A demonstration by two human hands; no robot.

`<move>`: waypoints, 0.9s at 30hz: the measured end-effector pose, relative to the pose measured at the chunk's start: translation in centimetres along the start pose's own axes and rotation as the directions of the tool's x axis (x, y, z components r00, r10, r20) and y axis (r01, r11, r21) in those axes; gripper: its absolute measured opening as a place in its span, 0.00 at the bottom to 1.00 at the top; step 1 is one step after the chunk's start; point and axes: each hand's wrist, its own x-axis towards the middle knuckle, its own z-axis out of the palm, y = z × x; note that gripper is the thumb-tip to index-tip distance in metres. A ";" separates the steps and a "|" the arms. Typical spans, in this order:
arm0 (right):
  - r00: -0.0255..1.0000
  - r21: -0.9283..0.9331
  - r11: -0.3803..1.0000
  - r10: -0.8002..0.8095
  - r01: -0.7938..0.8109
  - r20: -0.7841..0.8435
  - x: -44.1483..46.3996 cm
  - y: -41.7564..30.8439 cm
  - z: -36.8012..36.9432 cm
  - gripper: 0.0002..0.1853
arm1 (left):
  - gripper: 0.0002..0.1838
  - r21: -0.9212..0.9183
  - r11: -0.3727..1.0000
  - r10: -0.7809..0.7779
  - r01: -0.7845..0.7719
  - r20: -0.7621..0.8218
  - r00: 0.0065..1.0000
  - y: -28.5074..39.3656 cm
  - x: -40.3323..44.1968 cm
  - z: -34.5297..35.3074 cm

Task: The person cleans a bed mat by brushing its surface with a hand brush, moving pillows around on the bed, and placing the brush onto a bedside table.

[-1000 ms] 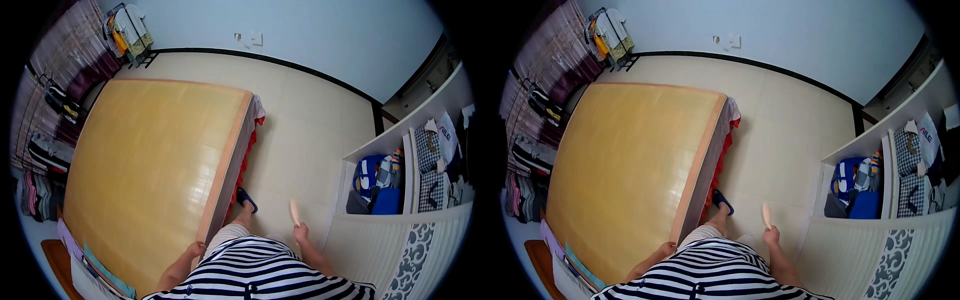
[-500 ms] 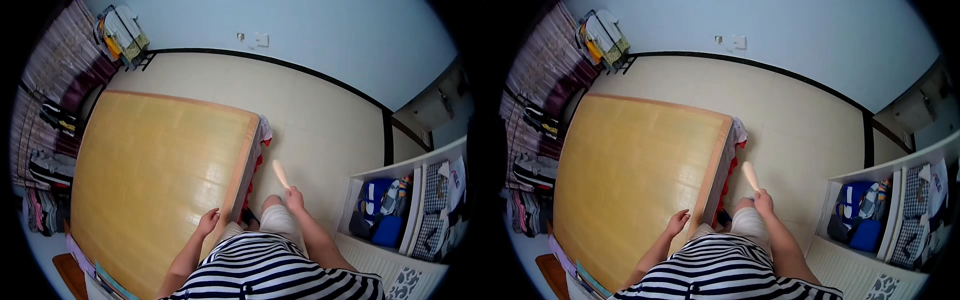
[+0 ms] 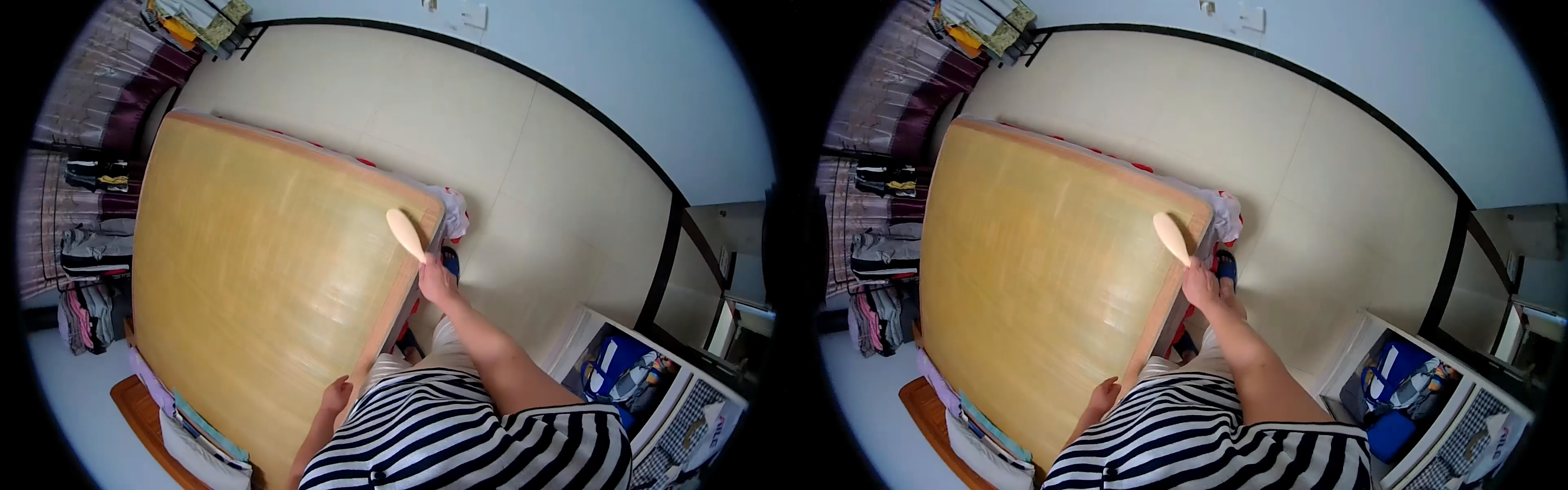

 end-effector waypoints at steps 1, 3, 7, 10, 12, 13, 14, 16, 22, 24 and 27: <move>0.999 -0.008 1.000 0.010 -0.010 -0.049 2.1 1.0 0.3 0.12 | 0.22 -0.074 0.996 0.057 -0.057 -0.007 0.998 2.2 0.6 -0.1; 0.998 -0.008 0.999 0.052 -0.052 -0.032 5.3 3.4 -0.3 0.12 | 0.22 -0.153 0.984 0.092 -0.092 -0.010 0.996 7.0 1.9 -0.1; 0.956 -0.047 0.957 0.289 -0.287 0.054 8.8 8.1 -3.9 0.12 | 0.21 -0.332 0.928 0.181 -0.170 0.003 0.983 16.7 2.9 -1.9; 0.859 -0.132 0.856 0.510 -0.501 0.044 12.2 11.9 -7.1 0.14 | 0.21 -0.431 0.887 0.189 -0.167 0.009 0.982 19.9 3.6 -2.3; 0.787 -0.147 0.777 0.617 -0.612 -0.016 14.2 12.4 -8.3 0.15 | 0.20 -0.423 0.897 0.139 -0.128 -0.005 0.990 20.0 4.1 -2.4; 0.760 -0.152 0.748 0.649 -0.646 -0.035 15.0 11.3 -9.1 0.15 | 0.20 -0.426 0.896 0.133 -0.122 -0.004 0.991 19.4 4.4 -2.2; 0.842 -0.114 0.836 0.540 -0.537 -0.005 15.8 9.7 -9.2 0.14 | 0.20 -0.429 0.900 0.086 -0.083 -0.012 0.996 18.4 4.4 -1.7; 0.948 -0.097 0.948 0.312 -0.304 0.071 18.2 8.9 -6.5 0.14 | 0.20 -0.435 0.900 0.030 -0.036 -0.022 0.999 17.1 3.8 -1.4; 0.912 -0.300 0.953 0.092 0.035 0.400 22.3 8.6 -1.4 0.12 | 0.21 -0.307 0.948 -0.097 0.089 -0.011 0.995 12.9 2.1 0.9; 0.909 -0.434 0.897 0.246 -0.082 0.337 22.0 15.3 -1.6 0.13 | 0.21 -0.291 0.948 -0.126 0.126 0.020 0.992 14.7 1.8 0.1; 0.791 -0.513 0.731 0.593 -0.450 0.152 18.9 12.1 -12.0 0.17 | 0.21 -0.335 0.940 -0.071 0.065 -0.004 0.997 14.8 2.1 1.1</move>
